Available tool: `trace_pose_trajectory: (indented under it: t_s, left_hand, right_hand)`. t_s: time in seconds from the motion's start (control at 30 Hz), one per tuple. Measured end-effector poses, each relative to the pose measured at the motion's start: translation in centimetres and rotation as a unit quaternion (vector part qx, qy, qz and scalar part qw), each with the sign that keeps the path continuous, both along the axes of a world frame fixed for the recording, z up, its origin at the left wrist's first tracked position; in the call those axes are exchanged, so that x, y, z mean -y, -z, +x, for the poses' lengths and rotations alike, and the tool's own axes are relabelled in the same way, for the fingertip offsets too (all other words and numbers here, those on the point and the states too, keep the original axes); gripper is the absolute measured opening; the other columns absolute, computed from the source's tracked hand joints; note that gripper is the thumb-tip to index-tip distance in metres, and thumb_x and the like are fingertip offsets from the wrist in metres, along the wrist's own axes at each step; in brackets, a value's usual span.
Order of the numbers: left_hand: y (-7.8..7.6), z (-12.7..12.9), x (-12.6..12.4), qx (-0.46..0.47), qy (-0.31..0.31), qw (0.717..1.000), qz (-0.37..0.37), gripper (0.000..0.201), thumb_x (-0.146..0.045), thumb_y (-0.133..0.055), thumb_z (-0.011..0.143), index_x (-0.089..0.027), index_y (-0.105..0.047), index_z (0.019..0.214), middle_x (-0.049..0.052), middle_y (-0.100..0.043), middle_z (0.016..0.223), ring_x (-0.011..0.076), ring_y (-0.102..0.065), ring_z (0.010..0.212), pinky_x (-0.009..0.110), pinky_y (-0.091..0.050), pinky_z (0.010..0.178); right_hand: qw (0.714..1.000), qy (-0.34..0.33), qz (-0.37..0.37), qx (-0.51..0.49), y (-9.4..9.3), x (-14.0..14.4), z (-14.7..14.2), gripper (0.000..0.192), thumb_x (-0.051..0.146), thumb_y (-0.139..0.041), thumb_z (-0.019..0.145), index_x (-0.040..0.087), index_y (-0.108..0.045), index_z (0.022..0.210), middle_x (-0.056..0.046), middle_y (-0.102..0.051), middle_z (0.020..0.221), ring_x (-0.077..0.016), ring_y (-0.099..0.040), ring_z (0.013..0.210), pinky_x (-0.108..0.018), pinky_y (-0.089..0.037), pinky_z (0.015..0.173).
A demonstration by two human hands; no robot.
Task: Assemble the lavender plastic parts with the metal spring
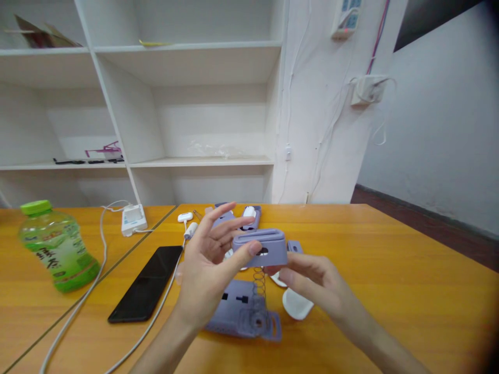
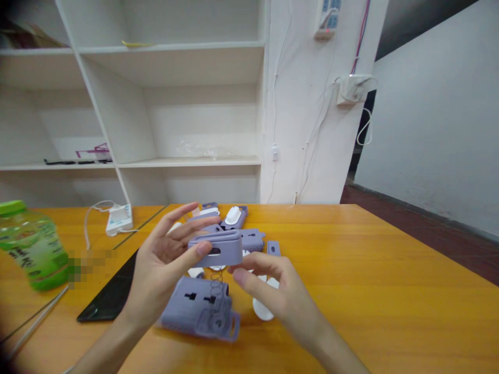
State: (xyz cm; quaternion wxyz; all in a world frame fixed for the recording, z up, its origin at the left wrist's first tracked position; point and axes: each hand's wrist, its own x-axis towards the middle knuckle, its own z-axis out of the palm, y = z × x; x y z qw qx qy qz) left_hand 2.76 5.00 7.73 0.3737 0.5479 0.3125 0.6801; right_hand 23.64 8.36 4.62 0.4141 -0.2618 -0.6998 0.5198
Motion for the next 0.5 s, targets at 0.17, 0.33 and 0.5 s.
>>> trace_pose_trajectory:
  t_s: [0.17, 0.33, 0.5]
  left_hand:
    - [-0.2, -0.2, 0.3, -0.053, 0.048, 0.992, -0.108, 0.065, -0.032, -0.092, 0.076, -0.024, -0.057, 0.13, 0.008, -0.074, 0.124, 0.0073, -0.068, 0.074, 0.02, -0.056, 0.069]
    - [2.3, 1.6, 0.3, -0.11, 0.103, 0.974, -0.167, 0.071, -0.037, -0.095, 0.07, -0.029, -0.057, 0.128, 0.005, -0.064, 0.132, 0.0057, -0.062, 0.069, 0.02, -0.049, 0.061]
    - [3.9, 2.1, 0.9, -0.249, 0.055, 0.953, -0.163, 0.071, -0.041, -0.09, 0.075, -0.028, -0.057, 0.136, 0.005, -0.072, 0.106, 0.0255, -0.071, 0.097, 0.036, -0.059, 0.081]
  right_hand:
    - [0.989, -0.109, -0.076, -0.06, 0.3, -1.6, 1.8, 0.067, 0.065, -0.072, 0.086, 0.034, -0.057, 0.143, -0.009, -0.067, 0.121, -0.0252, -0.072, 0.089, -0.032, -0.06, 0.06]
    - [0.994, 0.013, -0.093, 0.052, 1.3, 1.2, 1.5, 0.066, 0.068, -0.066, 0.09, 0.032, -0.06, 0.144, 0.001, -0.065, 0.079, -0.0152, -0.063, 0.072, -0.023, -0.052, 0.062]
    - [0.97, 0.177, -0.163, 0.032, 6.4, 4.9, 3.3, 0.059, 0.072, -0.074, 0.078, 0.029, -0.079, 0.119, -0.003, -0.075, 0.071, -0.0183, -0.067, 0.059, -0.024, -0.051, 0.053]
